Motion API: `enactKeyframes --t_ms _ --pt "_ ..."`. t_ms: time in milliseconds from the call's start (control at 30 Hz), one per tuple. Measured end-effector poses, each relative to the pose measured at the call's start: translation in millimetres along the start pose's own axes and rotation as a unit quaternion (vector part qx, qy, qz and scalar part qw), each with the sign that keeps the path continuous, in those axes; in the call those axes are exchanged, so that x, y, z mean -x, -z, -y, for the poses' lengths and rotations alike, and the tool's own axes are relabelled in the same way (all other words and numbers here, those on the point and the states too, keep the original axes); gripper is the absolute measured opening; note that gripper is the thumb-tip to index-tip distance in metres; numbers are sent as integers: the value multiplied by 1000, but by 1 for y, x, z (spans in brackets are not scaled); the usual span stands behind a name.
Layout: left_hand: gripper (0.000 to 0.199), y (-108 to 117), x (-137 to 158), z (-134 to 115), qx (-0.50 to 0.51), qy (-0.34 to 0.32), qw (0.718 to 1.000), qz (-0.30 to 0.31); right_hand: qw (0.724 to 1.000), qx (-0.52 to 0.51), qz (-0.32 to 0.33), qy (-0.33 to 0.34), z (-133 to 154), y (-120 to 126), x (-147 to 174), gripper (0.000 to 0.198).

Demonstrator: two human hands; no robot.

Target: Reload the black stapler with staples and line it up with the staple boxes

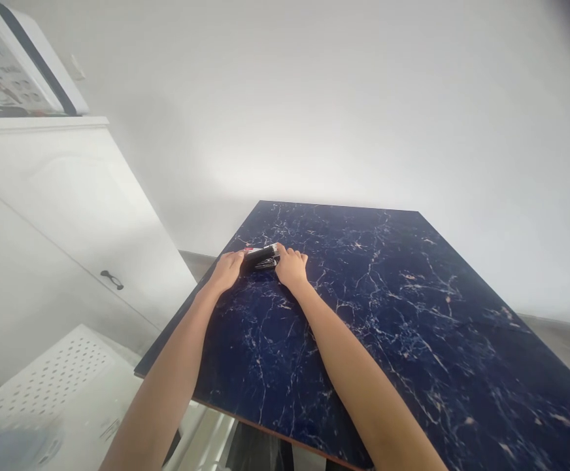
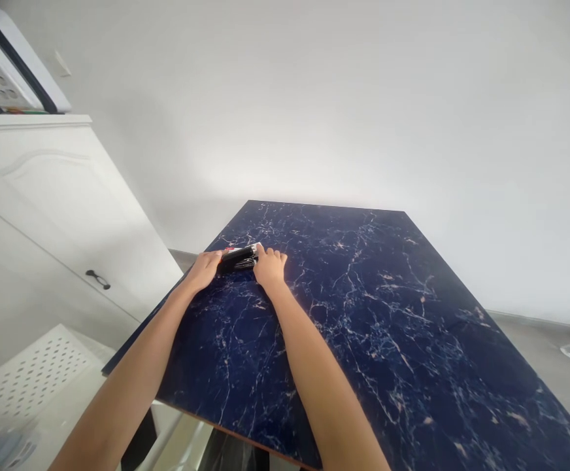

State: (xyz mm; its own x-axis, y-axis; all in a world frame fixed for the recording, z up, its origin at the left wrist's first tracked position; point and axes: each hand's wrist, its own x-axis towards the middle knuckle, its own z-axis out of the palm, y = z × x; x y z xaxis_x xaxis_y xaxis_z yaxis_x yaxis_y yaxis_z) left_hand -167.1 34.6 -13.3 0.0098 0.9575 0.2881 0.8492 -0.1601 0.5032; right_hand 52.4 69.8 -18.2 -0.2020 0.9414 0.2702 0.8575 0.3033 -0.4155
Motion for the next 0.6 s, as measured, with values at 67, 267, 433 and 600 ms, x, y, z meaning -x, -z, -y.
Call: enactKeyframes --t_ms 67,267,433,600 --pt "58 0 0 -1 -27 1 1000 -13 1000 12 -5 15 0 -2 1 56" --pt "52 8 -1 -10 -32 -8 999 -19 998 15 -57 7 1 -1 5 30" --pt "44 8 -1 -10 -46 0 999 -27 998 1 -58 4 -3 -2 5 37" --pt "31 13 2 -10 -31 78 996 -13 999 2 -34 34 -7 -4 5 48"
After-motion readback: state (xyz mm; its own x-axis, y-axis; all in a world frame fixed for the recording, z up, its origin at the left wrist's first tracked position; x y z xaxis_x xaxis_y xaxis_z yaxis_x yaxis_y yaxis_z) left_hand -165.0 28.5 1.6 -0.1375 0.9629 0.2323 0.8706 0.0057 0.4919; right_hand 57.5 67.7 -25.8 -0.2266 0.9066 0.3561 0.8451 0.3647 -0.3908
